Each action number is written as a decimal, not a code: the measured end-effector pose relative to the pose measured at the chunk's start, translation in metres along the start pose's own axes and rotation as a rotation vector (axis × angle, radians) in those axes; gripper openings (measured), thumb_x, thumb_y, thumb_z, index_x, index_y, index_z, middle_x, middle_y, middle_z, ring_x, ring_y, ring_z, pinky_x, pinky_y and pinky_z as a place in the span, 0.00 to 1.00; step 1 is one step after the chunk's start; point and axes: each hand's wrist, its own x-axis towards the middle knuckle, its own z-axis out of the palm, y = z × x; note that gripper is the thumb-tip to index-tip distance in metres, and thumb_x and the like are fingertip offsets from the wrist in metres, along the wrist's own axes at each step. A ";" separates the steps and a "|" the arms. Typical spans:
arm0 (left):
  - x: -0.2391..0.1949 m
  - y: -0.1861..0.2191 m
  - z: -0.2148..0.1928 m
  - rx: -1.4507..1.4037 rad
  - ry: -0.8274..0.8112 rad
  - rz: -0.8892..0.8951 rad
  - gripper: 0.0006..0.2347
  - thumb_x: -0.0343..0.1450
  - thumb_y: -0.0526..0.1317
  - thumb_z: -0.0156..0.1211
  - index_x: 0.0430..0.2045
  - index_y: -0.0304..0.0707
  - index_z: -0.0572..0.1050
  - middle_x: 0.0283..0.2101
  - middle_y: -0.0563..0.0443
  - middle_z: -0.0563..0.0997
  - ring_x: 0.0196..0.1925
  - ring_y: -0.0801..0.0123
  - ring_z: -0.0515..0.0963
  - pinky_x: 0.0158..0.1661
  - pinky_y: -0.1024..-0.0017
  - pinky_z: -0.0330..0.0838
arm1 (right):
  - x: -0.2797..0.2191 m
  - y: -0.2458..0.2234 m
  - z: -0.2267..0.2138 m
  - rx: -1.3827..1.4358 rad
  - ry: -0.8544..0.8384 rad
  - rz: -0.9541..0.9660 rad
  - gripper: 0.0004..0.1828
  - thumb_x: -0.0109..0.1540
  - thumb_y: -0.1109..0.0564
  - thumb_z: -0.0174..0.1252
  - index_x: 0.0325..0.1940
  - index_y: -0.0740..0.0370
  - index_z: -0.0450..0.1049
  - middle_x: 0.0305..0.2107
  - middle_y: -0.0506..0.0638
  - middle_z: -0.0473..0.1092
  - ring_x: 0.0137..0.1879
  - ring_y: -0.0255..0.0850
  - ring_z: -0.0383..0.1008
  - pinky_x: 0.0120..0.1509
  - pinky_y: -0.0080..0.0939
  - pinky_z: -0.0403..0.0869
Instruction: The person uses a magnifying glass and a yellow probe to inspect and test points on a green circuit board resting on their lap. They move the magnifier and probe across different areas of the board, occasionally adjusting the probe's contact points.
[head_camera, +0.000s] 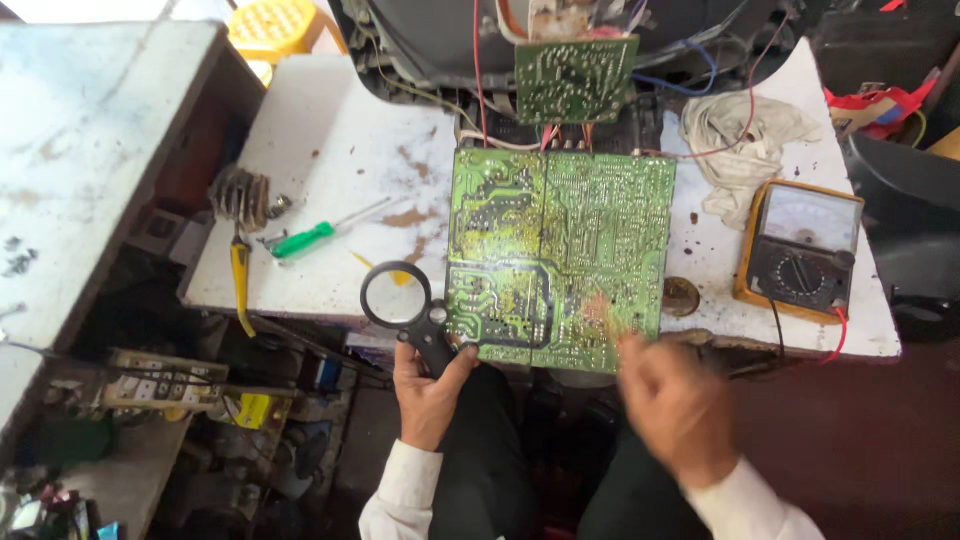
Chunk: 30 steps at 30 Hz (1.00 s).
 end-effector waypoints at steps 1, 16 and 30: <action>0.003 0.001 0.001 -0.015 -0.010 0.003 0.17 0.66 0.24 0.69 0.45 0.33 0.70 0.38 0.51 0.80 0.35 0.72 0.82 0.38 0.73 0.79 | -0.002 -0.003 0.001 0.024 -0.060 -0.103 0.13 0.61 0.55 0.63 0.23 0.61 0.73 0.19 0.55 0.70 0.22 0.49 0.71 0.27 0.47 0.68; -0.049 -0.004 -0.032 -0.002 0.125 -0.135 0.13 0.65 0.24 0.66 0.41 0.29 0.71 0.30 0.45 0.82 0.26 0.67 0.83 0.28 0.72 0.78 | -0.162 0.111 0.037 0.028 0.341 0.434 0.08 0.69 0.55 0.64 0.41 0.62 0.77 0.22 0.50 0.73 0.25 0.28 0.70 0.30 0.32 0.67; -0.161 -0.090 -0.082 0.104 0.259 -0.542 0.22 0.60 0.26 0.70 0.49 0.33 0.76 0.17 0.44 0.81 0.08 0.67 0.74 0.11 0.71 0.67 | -0.075 0.025 0.011 0.079 0.020 -0.033 0.08 0.61 0.57 0.64 0.42 0.63 0.77 0.28 0.52 0.76 0.30 0.36 0.78 0.32 0.36 0.73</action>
